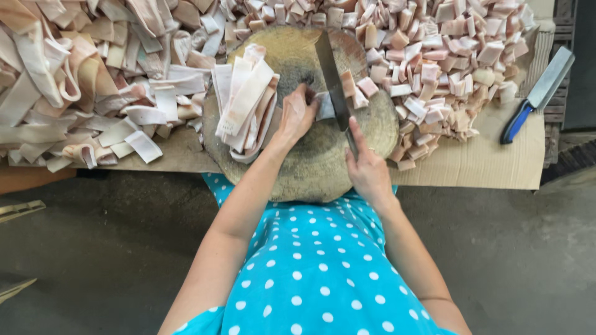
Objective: The person cuts long strips of raw animal skin into smaller squares using a large cleaver on a wooden block, working through a large pile of skins on a table.
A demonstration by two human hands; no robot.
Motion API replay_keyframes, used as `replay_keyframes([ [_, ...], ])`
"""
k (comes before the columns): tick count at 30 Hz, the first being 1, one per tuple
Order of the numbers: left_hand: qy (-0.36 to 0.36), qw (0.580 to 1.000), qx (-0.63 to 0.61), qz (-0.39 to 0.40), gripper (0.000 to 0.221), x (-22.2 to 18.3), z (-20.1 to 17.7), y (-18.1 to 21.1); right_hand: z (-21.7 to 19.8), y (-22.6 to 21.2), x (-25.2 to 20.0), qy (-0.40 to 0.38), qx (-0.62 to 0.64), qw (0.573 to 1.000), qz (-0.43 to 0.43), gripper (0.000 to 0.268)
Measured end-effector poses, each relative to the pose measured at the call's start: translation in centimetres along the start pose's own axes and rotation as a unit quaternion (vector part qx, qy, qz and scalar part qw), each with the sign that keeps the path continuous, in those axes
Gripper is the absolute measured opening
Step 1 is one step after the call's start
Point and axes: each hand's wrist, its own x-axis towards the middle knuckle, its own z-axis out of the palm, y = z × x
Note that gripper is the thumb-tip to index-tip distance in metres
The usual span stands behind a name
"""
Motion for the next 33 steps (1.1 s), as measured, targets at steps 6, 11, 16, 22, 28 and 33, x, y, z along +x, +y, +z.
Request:
replay_keyframes([
  [6, -0.053, 0.998, 0.018, 0.025, 0.042, -0.2, -3.3, 1.8, -0.9, 3.2, -0.3, 0.094, 0.079, 0.99, -0.071, 0.072],
  [11, -0.152, 0.934, 0.283, 0.156, 0.054, 0.9, -4.1, 2.5, -1.8, 2.0, -0.2, 0.029, 0.1, 0.99, 0.092, 0.069],
  [16, -0.204, 0.961, 0.181, -0.051, 0.063, 1.1, -0.3, 2.9, -3.6, -1.7, 0.8, 0.038, 0.098, 0.989, 0.104, 0.068],
  [22, -0.203, 0.971, 0.069, -0.104, 0.082, 0.0, -2.7, 4.6, -4.2, -2.1, 0.0, 0.214, 0.081, 0.959, -0.165, 0.072],
  [28, -0.083, 0.995, 0.059, 0.004, 0.043, 0.5, -3.9, 3.1, 1.9, -0.4, 2.1, 0.018, -0.037, 0.999, -0.017, 0.081],
  [33, -0.088, 0.994, 0.057, 0.026, 0.024, 0.5, -0.6, 0.9, -1.1, 1.3, 3.2, -0.053, 0.178, 0.975, 0.124, 0.074],
])
